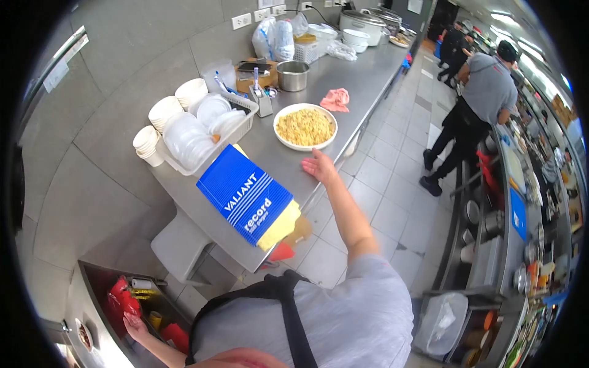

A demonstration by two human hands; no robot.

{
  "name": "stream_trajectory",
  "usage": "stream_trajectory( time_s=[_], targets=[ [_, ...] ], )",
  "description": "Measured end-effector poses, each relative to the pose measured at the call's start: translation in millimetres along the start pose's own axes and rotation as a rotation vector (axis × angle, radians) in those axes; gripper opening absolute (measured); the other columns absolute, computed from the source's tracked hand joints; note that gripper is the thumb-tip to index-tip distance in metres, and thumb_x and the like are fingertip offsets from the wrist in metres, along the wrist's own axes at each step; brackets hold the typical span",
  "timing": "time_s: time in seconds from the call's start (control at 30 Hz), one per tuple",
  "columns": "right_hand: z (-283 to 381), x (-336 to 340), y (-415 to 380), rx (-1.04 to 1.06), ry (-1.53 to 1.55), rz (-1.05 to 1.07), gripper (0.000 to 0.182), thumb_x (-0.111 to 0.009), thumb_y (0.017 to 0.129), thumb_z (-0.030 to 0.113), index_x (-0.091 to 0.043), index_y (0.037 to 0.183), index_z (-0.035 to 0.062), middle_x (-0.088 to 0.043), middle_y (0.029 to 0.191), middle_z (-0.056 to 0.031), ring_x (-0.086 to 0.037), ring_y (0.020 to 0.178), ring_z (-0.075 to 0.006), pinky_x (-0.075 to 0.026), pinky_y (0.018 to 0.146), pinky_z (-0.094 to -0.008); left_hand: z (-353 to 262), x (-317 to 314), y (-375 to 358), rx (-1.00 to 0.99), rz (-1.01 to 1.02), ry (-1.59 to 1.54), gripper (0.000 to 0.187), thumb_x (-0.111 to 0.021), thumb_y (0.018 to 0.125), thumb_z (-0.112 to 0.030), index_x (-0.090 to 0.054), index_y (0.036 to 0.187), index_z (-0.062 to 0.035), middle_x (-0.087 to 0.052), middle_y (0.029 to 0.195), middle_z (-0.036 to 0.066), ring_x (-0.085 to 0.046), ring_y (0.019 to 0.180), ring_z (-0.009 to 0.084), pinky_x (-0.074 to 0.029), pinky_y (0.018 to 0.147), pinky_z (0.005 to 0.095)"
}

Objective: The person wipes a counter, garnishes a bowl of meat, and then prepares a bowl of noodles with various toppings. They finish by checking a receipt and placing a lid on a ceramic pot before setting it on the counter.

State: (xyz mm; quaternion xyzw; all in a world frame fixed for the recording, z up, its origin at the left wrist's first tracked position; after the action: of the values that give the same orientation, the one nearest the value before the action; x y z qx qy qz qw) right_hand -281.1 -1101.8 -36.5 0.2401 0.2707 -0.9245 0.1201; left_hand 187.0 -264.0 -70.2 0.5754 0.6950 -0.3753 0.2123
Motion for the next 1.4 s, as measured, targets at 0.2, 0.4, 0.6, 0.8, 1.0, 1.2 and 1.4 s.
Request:
stream_trajectory(
  time_s=[0.2,0.4,0.6,0.8,1.0,1.2,1.4],
  targets=[
    [1,-10,52,-0.067,0.125,0.048,0.043,-0.044,0.089,0.017,-0.032,0.122,-0.0069,-0.050,0.109,-0.0282,-0.058,0.090,-0.0359,-0.054,0.071,-0.0411,-36,30,-66,-0.054,0.099,0.040,0.025,-0.059,0.084,-0.009,-0.057,0.105,0.0027,-0.061,0.110,0.013,-0.063,0.086,0.0201,-0.054,0.073,0.0286],
    [23,4,41,0.039,0.089,-0.068,0.043,-0.043,0.080,0.006,-0.036,0.121,-0.0054,-0.051,0.109,-0.0273,-0.059,0.087,-0.0383,-0.056,0.071,-0.0436,-27,75,-130,0.043,-0.049,0.144,0.028,-0.052,0.088,-0.018,-0.056,0.111,-0.0034,-0.058,0.114,0.012,-0.060,0.096,0.0234,-0.054,0.075,0.0329],
    [61,9,-36,0.165,-0.286,0.049,0.044,-0.047,0.083,0.009,-0.039,0.124,-0.0039,-0.052,0.117,-0.0198,-0.058,0.097,-0.0332,-0.054,0.079,-0.0415,-15,204,-229,-0.048,-0.559,-0.217,0.030,-0.053,0.089,-0.019,-0.053,0.116,-0.0070,-0.047,0.131,0.012,-0.053,0.109,0.0225,-0.051,0.083,0.0337],
    [49,-65,-112,0.282,-0.364,0.356,0.054,-0.054,0.080,0.013,-0.036,0.128,-0.0062,-0.052,0.119,-0.0186,-0.056,0.102,-0.0303,-0.051,0.082,-0.0402,-53,145,-196,-0.126,-0.320,0.085,0.024,-0.060,0.085,-0.036,-0.055,0.086,-0.0126,-0.065,0.089,0.006,-0.056,0.066,0.0105,-0.047,0.062,0.0247],
    [-92,-188,-197,0.035,-0.279,0.606,0.053,-0.059,0.068,0.003,-0.044,0.117,-0.0096,-0.057,0.107,-0.0200,-0.062,0.083,-0.0304,-0.056,0.068,-0.0364,-132,48,-125,-0.209,0.063,0.119,0.031,-0.046,0.093,-0.033,-0.056,0.104,-0.0063,-0.064,0.102,0.013,-0.063,0.081,0.0192,-0.052,0.069,0.0302],
    [-285,-327,-299,-0.319,-0.364,0.754,0.052,-0.059,0.068,0.003,-0.048,0.119,-0.0020,-0.058,0.110,-0.0159,-0.061,0.088,-0.0302,-0.054,0.068,-0.0421,-209,62,-105,-0.214,0.034,0.399,0.023,-0.048,0.093,-0.027,-0.054,0.106,-0.0088,-0.063,0.096,0.006,-0.062,0.079,0.0148,-0.051,0.066,0.0264],
    [-450,-440,-398,-0.573,-0.651,1.015,0.049,-0.054,0.069,0.003,-0.046,0.117,-0.0039,-0.056,0.113,-0.0183,-0.059,0.095,-0.0345,-0.054,0.072,-0.0494,-216,81,-148,0.080,0.226,0.491,0.045,-0.047,0.093,-0.021,-0.030,0.133,-0.0100,-0.058,0.110,0.015,-0.064,0.084,0.0208,-0.054,0.069,0.0320]
  ],
)
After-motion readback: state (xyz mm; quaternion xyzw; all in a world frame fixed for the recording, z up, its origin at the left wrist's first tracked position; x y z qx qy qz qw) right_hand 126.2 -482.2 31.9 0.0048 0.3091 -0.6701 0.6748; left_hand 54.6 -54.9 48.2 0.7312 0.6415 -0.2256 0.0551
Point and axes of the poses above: each hand's wrist, its own y-axis towards the middle knuckle, its own x-axis out of the back of the hand, z = x × y, the point moved 8 cm from there along y, towards the middle knuckle
